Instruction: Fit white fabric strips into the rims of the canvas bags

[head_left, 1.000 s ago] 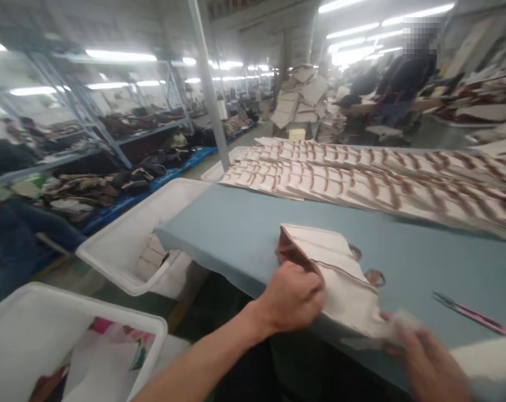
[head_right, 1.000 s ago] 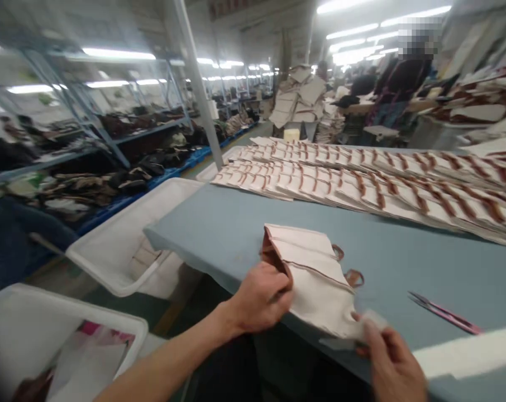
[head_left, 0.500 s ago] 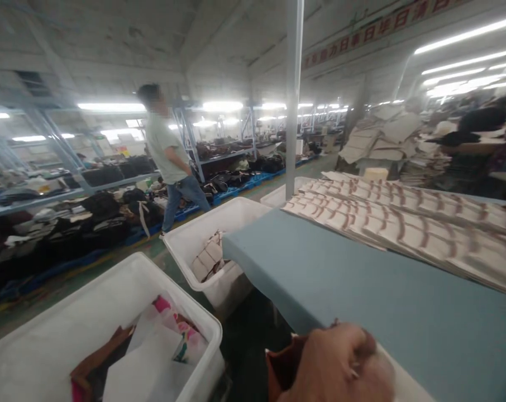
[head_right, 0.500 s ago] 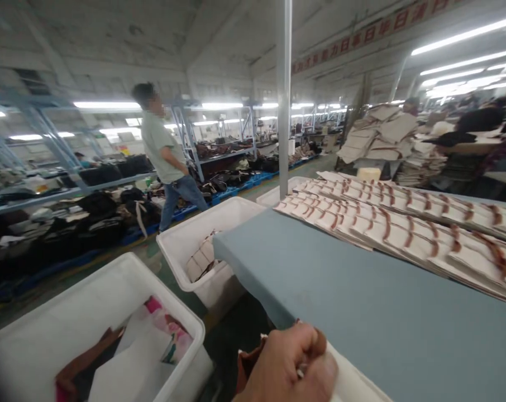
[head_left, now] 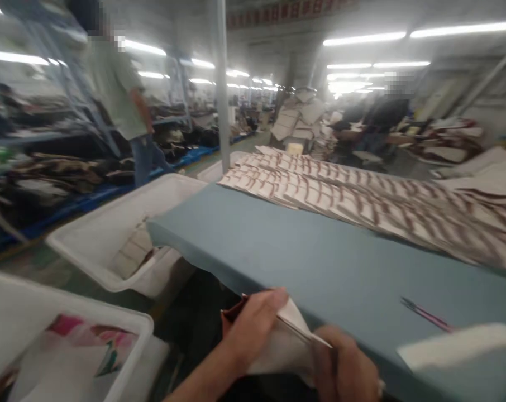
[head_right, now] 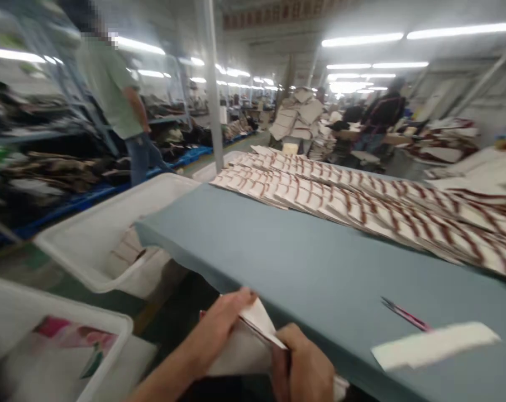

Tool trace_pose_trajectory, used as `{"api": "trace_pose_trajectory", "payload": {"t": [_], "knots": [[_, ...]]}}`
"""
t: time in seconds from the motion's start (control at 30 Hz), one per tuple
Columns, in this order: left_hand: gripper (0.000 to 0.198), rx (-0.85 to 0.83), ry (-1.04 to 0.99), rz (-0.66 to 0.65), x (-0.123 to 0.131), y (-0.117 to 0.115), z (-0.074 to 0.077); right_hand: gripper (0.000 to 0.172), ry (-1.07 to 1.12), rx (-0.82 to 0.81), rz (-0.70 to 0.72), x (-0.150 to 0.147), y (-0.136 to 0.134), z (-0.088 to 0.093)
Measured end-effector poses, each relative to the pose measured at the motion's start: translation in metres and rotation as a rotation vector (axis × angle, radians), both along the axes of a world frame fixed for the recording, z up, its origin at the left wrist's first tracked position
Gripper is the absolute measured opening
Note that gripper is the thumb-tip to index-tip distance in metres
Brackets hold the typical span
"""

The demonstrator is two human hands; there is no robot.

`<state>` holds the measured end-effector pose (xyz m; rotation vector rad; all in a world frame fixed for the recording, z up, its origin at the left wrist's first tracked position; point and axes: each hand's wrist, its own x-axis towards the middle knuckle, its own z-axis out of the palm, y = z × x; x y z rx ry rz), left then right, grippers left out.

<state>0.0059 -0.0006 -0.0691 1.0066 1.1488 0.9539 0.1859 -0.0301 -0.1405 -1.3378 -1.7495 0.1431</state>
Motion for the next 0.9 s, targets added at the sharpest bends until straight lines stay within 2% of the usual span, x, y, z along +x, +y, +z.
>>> {"api": "trace_pose_trajectory", "payload": {"t": [0.1,0.17,0.3,0.43,0.57,0.73,0.9], "knots": [[0.080,-0.231,-0.230,-0.205,-0.011,0.006,0.000,0.042,-0.040,0.022,-0.051,0.010,0.004,0.016],[0.081,-0.199,-0.250,-0.279,-0.018,0.009,0.001,0.036,-0.030,0.054,-0.072,0.014,0.005,0.020],[0.060,0.069,0.019,-0.351,-0.020,0.009,0.002,0.027,-0.006,0.050,-0.036,0.018,-0.002,0.019],[0.038,0.074,0.073,-0.421,-0.012,0.008,-0.001,0.021,0.018,0.054,-0.018,0.021,-0.009,0.017],[0.037,0.029,0.079,-0.422,-0.001,0.009,-0.007,0.028,-0.005,0.034,-0.006,0.025,-0.014,0.021],[0.043,-0.023,0.117,-0.357,0.015,0.011,-0.012,0.035,0.020,0.044,-0.001,0.025,-0.018,0.026],[0.039,-0.029,0.138,-0.290,0.027,0.008,-0.012,0.036,0.019,0.063,-0.039,0.028,-0.021,0.020]]}}
